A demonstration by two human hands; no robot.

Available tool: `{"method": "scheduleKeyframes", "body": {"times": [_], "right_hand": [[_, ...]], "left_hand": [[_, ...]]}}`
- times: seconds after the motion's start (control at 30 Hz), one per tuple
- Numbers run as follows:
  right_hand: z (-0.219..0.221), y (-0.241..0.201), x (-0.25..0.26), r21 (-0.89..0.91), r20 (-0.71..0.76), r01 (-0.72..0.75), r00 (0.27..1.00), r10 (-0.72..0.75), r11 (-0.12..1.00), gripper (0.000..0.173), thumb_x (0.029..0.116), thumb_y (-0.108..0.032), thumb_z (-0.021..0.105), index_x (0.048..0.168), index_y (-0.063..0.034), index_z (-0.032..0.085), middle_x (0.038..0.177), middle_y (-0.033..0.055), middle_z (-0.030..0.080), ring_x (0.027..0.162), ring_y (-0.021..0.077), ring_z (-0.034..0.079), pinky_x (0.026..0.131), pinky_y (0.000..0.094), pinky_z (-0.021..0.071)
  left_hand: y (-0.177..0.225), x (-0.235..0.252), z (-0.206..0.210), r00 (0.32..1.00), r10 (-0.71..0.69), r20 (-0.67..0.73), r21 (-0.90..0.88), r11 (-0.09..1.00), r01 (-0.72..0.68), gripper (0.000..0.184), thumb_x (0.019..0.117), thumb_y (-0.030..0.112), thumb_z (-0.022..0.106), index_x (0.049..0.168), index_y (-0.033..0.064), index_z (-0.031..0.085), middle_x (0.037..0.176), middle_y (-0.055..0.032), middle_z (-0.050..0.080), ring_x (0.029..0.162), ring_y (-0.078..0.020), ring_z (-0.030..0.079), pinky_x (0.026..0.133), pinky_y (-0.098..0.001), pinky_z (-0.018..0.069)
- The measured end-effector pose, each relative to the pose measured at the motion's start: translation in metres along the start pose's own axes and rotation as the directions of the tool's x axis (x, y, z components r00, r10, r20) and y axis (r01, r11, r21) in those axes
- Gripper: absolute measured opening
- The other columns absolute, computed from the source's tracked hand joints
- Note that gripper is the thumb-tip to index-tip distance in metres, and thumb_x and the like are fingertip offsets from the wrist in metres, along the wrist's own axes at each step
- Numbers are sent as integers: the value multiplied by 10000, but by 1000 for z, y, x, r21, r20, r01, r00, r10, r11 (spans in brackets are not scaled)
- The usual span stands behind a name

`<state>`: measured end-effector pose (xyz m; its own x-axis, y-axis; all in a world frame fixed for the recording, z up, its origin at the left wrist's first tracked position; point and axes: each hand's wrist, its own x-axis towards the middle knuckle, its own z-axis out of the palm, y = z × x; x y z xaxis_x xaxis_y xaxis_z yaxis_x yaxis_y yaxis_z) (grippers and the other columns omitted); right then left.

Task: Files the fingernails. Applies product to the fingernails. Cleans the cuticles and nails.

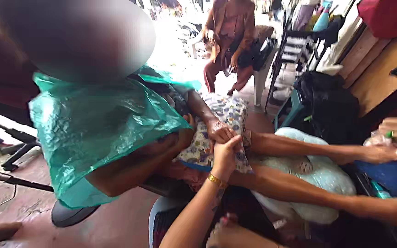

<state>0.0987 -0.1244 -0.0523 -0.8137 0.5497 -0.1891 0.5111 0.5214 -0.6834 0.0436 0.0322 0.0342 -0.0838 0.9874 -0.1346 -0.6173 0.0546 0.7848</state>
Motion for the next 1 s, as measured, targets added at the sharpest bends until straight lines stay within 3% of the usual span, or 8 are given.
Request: {"method": "scheduleKeyframes", "body": {"times": [0.13, 0.3, 0.4, 0.5, 0.57, 0.63, 0.8, 1.0], "right_hand": [[45, 43, 4, -95, -80, 155, 983, -163, 983, 406, 858, -133, 815, 1253, -129, 724, 1188, 174, 699, 1171, 391, 631, 1054, 620, 451], [-8, 79, -97, 297, -274, -209, 916, 293, 932, 251, 971, -200, 696, 1157, -38, 738, 1112, 147, 732, 1046, 279, 697, 957, 523, 540], [16, 137, -188, 493, -204, -567, 662, 721, 660, 215, 1007, -169, 656, 1131, -2, 711, 1038, 202, 718, 892, 327, 710, 834, 545, 585], [53, 174, -260, 441, -125, -825, 333, 935, 353, 223, 1009, -109, 635, 1154, 49, 696, 1150, 282, 686, 1083, 453, 662, 970, 656, 496], [81, 183, -283, 445, -14, -868, 240, 971, 221, 252, 1010, -95, 622, 1182, 80, 677, 1196, 314, 664, 1137, 478, 639, 1009, 663, 469], [104, 183, -288, 465, 125, -878, 196, 973, 117, 299, 1031, -120, 588, 1229, 95, 653, 1230, 332, 644, 1139, 477, 638, 1013, 641, 470], [163, 186, -273, 408, 169, -912, 122, 978, 43, 298, 1025, -170, 575, 1238, -4, 700, 1270, 285, 659, 1227, 469, 607, 1026, 677, 443], [178, 196, -259, 378, -11, -922, 83, 996, 81, 347, 1086, -247, 469, 1285, -84, 703, 1307, 224, 669, 1245, 424, 618, 1038, 641, 448]], "left_hand": [[-5, 9, -29, 976, -37, 215, 60, 998, 25, 54, 1000, 103, 604, 1020, 78, 647, 883, -27, 692, 749, -104, 657, 720, -271, 582], [-5, 18, -35, 963, -88, 256, 56, 995, 76, 97, 1010, 88, 561, 1000, 78, 657, 948, -61, 725, 923, -172, 713, 888, -360, 596], [-7, 5, -48, 935, -55, 349, 160, 987, -2, 227, 1087, 199, 432, 1152, 112, 631, 1191, -45, 711, 1150, -197, 671, 1008, -403, 549], [-5, -33, -83, 918, -36, 395, 385, 914, -130, 422, 1096, 332, 445, 1479, 158, 416, 1430, -35, 589, 1287, -240, 605, 1065, -429, 528], [-8, -62, -111, 902, 24, 431, 550, 785, -284, 635, 1038, 387, 572, 1559, 138, 309, 1426, -39, 586, 1209, -222, 646, 972, -404, 578], [-17, -85, -157, 868, 107, 486, 670, 592, -448, 467, 1031, 307, 601, 1416, 62, 499, 1226, -36, 689, 998, -148, 708, 822, -322, 616], [-27, -147, -279, 849, 51, 525, 831, -244, -500, 343, 1021, 224, 569, 1128, -76, 698, 1191, -275, 690, 1201, -431, 634, 1080, -543, 451], [-55, -200, -369, 871, 123, 476, 871, -206, -447, 605, 1079, 397, 274, 1395, -19, 580, 1545, -344, 378, 1517, -498, 204, 1257, -532, 62]]}}
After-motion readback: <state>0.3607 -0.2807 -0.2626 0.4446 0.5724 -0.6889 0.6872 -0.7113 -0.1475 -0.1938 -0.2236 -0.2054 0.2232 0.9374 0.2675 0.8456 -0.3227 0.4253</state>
